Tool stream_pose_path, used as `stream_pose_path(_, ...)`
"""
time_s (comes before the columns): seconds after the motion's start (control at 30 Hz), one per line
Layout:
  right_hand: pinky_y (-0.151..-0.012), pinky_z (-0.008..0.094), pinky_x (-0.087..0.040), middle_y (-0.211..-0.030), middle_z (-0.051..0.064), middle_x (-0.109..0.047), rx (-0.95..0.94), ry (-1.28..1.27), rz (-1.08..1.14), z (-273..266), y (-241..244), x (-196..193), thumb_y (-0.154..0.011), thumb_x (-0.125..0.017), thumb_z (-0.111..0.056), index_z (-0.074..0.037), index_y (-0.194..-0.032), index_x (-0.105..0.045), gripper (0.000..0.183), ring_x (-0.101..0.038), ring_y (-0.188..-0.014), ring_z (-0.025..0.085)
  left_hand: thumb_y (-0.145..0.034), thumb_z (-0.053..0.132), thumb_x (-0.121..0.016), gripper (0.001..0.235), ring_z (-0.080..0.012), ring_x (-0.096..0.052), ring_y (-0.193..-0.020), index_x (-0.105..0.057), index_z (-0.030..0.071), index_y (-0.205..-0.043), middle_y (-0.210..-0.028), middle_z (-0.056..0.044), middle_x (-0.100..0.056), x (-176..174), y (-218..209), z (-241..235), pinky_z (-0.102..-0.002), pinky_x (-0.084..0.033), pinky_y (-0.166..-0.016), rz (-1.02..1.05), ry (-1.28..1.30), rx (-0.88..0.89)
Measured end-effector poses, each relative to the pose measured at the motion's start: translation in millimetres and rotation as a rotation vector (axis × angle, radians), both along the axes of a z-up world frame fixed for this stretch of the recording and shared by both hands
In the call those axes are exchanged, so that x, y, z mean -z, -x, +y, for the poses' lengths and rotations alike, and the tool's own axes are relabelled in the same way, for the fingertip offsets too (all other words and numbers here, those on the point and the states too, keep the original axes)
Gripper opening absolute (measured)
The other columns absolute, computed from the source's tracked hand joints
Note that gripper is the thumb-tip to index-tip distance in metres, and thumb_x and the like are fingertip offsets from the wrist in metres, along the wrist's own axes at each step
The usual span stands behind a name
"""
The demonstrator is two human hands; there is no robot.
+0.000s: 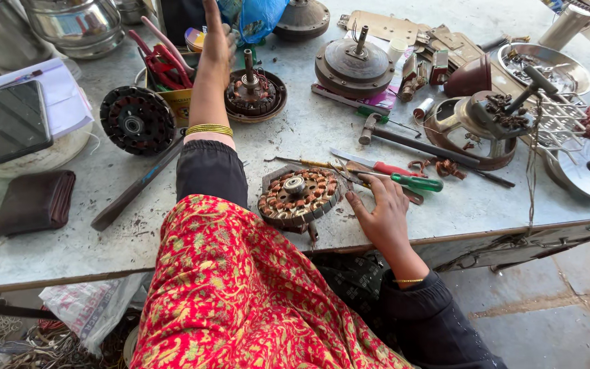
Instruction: The person repairs a motor stator by using pliers to pull and adjust copper windings, then uses scissors to trim excess wire. The person works at a cluttered workbench with various tools and motor parts visible.
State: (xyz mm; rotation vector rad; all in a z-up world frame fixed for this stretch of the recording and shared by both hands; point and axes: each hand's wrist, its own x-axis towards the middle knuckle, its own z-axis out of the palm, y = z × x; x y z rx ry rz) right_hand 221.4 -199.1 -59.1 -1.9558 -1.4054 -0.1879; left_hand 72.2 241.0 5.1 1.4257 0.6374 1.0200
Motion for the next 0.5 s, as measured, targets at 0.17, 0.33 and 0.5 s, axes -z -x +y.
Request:
stream_pose_path(0.17, -0.107, 0.045, -0.032, -0.126, 0.008, -0.062, -0.004, 0.022, 0.020, 0.0, 2.0, -2.7, -0.092, -0.066, -0.047, -0.014, -0.131, -0.064, 0.052, -0.049, -0.128, 0.030, -0.068, 0.102, -0.024, 0.138, -0.0414, -0.013, -0.158, 0.000, 0.005, -0.163, -0.170, -0.028, -0.010, -7.5, 3.8, 22.3, -0.053, -0.011, -0.125, 0.005, -0.072, -0.026)
stream_pose_path(0.33, -0.109, 0.045, -0.030, -0.129, 0.009, -0.061, -0.013, 0.025, 0.002, -0.1, 1.9, -0.4, -0.091, -0.066, -0.049, -0.013, -0.133, -0.062, 0.056, -0.048, -0.130, 0.030, -0.070, 0.100, -0.026, 0.135, -0.0407, -0.014, -0.158, -0.003, 0.005, -0.163, -0.170, -0.027, -0.012, -13.6, -1.2, 29.7, -0.052, -0.012, -0.126, 0.007, -0.121, -0.043)
stream_pose_path(0.5, -0.110, 0.046, -0.027, -0.129, 0.010, -0.060, -0.038, 0.091, 0.032, -0.2, -1.3, -1.6, -0.091, -0.065, -0.052, -0.013, -0.135, -0.060, 0.060, -0.046, -0.131, 0.030, -0.072, 0.099, -0.028, 0.133, -0.0400, -0.015, -0.158, -0.005, 0.004, -0.163, -0.170, -0.027, -0.014, -14.6, -10.2, 35.4, -0.051, -0.013, -0.126, 0.008, -0.141, -0.051)
